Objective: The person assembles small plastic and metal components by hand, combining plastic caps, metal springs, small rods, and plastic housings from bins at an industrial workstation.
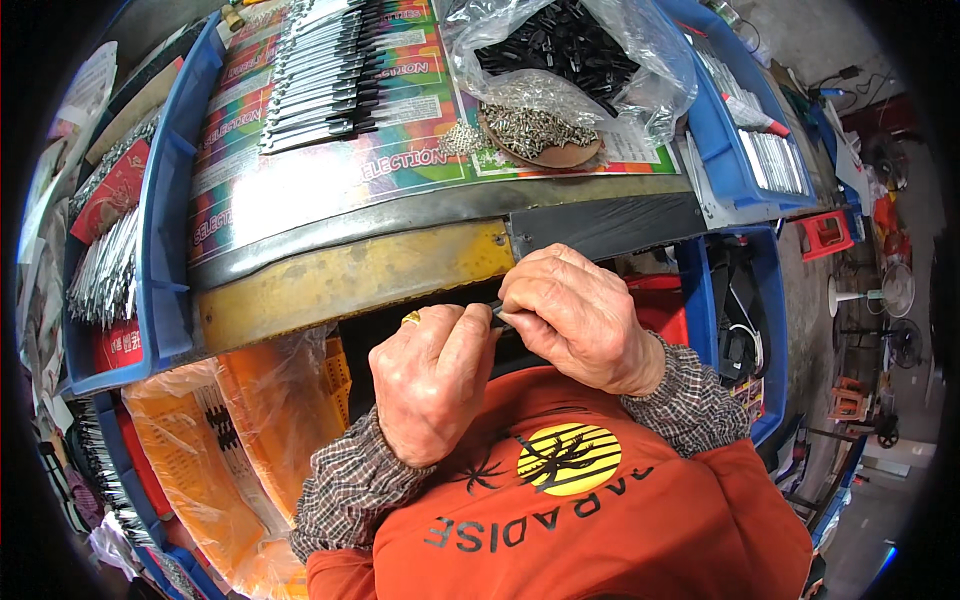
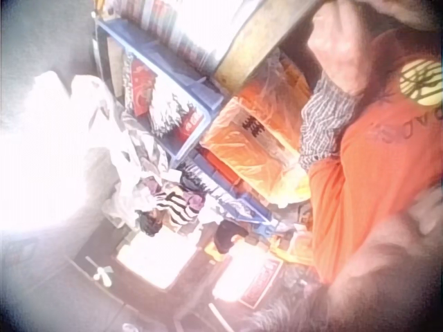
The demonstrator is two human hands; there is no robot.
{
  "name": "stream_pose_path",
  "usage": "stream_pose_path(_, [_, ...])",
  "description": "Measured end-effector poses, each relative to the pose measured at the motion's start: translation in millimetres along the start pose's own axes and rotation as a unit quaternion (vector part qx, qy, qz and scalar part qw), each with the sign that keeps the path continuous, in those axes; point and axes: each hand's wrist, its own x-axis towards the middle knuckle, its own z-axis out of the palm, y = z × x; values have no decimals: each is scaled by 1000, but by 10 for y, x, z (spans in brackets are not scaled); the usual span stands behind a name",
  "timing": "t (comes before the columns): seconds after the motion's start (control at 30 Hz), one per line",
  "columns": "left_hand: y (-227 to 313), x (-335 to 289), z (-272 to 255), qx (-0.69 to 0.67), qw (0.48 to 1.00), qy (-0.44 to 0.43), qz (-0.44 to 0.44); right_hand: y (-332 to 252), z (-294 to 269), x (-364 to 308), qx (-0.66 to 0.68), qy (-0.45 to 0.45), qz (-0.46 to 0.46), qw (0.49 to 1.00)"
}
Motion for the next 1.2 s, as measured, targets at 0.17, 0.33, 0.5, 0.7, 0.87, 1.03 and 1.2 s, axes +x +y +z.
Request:
stream_pose_path(0.17, [-19, 1, 7, 9, 1000, -4, 0, 9, 22, -4, 7, -3, 13, 1000])
stream_pose_path(0.33, [-44, -13, 36, 11, 1000, -2, 4, 7, 6, 8, 0, -26, 10, 1000])
stream_pose_path(0.5, [-46, -6, 64, 9, 999, 24, 21, 6, 19, -47, -58, -10, -42, 997])
stream_pose_path(0.7, [-56, 25, 80, 19, 997, 46, 58, 36, -74, -18, -7, 2, -28, 1000])
stream_pose_path(0.87, [-5, 93, -16, 23, 999, 11, 21, 226, -266, 158, -64, 58, 67, 994])
stream_pose_path(1.03, [-68, 91, 18, 13, 1000, 24, 15, 561, -313, 230, -153, 70, 109, 980])
stream_pose_path(1.2, [-109, 96, 1, 16, 999, 27, 6, 657, -266, 305, -182, 50, 103, 977])
